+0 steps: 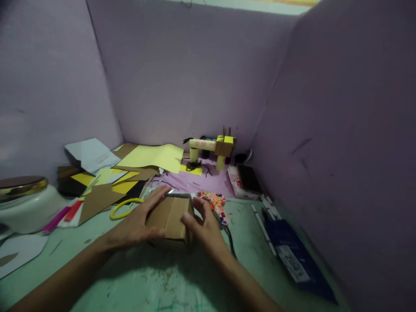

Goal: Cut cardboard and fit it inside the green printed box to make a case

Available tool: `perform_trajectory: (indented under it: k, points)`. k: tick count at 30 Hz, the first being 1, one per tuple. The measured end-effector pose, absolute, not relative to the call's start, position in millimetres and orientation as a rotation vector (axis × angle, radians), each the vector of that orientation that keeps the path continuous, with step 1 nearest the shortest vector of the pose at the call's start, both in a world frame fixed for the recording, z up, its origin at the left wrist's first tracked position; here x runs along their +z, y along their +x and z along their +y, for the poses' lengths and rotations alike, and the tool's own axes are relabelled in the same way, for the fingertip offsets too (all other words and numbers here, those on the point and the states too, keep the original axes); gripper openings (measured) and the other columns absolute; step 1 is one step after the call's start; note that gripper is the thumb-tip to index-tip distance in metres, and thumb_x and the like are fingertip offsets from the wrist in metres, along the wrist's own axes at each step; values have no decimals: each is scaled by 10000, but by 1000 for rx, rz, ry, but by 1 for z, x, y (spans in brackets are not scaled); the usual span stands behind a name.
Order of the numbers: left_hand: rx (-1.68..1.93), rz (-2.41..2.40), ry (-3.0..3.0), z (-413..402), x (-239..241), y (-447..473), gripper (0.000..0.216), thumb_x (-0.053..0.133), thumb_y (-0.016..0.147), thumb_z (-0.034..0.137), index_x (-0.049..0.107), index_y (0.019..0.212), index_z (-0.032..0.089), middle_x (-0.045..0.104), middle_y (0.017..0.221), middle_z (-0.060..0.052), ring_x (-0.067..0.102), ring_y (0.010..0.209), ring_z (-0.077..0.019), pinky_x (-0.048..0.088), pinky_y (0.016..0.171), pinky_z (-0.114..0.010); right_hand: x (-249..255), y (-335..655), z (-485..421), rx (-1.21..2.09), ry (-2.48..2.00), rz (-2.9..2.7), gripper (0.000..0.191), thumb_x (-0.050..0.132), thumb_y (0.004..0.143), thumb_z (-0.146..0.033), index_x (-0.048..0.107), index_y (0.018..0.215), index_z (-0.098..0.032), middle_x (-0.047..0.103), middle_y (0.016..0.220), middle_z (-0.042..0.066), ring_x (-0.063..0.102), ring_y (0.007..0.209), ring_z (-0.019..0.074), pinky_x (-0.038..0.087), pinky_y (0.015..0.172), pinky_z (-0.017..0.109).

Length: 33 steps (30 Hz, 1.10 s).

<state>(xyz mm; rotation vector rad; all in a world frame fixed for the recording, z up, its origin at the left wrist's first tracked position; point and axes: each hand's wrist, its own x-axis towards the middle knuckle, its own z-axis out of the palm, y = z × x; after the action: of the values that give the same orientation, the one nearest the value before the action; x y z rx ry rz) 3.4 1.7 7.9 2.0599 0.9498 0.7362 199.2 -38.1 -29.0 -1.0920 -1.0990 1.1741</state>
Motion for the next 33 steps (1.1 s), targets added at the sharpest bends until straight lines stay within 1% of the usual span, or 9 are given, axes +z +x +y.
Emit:
perform_trajectory:
  k: [5,10,14,16,19,24,27,30,33]
  points:
    - [695,845,2097,6,3,-10,881,723,658,511,345,1404,236,225,1520,-122,153,1389,-335,183,1092,-527,-31,201,-39,1139,-1107,-1155,540,685,703,-486,478,1155,-274,493,1284,110,446,1226,291,398,967,485]
    - [641,857,2133,5,5,-14,804,711,689,462,375,1388,251,281,1502,-111,207,1376,-329,185,1094,-515,-27,205,-40,994,-1173,-1367,589,691,716,-408,430,1226,-269,478,1321,118,466,1210,286,351,1012,495]
    - [564,828,2156,4,15,-20,815,732,664,444,391,1380,252,386,1449,-115,342,1311,-352,241,1067,-521,-19,208,-41,911,-1288,-1420,595,681,714,-377,415,1229,-240,424,1365,143,512,1145,300,418,940,492]
    - [497,799,2178,5,18,-24,888,767,630,414,349,1399,265,370,1457,-121,336,1313,-362,240,1060,-539,-18,208,-40,910,-1305,-1414,574,656,735,-374,396,1227,-231,410,1375,144,538,1102,280,443,909,479]
    - [448,770,2221,5,18,-25,991,800,595,358,273,1430,268,321,1479,-138,309,1326,-367,224,1066,-552,-21,209,-38,899,-1310,-1422,546,629,769,-369,378,1236,-238,414,1376,132,550,1082,257,441,913,474]
    - [573,818,2257,0,13,-17,939,780,598,234,315,1414,248,371,1433,-150,360,1293,-350,287,1054,-531,-22,211,-41,698,-1281,-1423,468,614,796,-327,419,1216,-259,501,1276,98,514,1129,251,376,984,483]
    - [668,858,2199,-1,16,-20,872,777,616,254,364,1384,264,394,1414,-125,378,1281,-345,304,1049,-527,-15,211,-51,393,-1132,-1363,381,595,812,-274,466,1170,-263,504,1235,94,495,1141,258,391,970,470]
    - [826,902,2072,1,22,-27,815,794,603,282,434,1334,298,426,1399,-92,448,1222,-347,345,1030,-515,-8,210,-63,99,-913,-1343,323,572,806,-203,512,1120,-253,516,1163,97,491,1123,272,420,931,470]
    - [1124,842,1782,3,28,-32,743,800,590,321,512,1272,256,515,1320,-95,497,1174,-337,461,948,-408,-9,212,-69,-15,-818,-1391,355,563,787,-154,516,1128,-240,539,1074,93,523,1036,273,440,875,482]
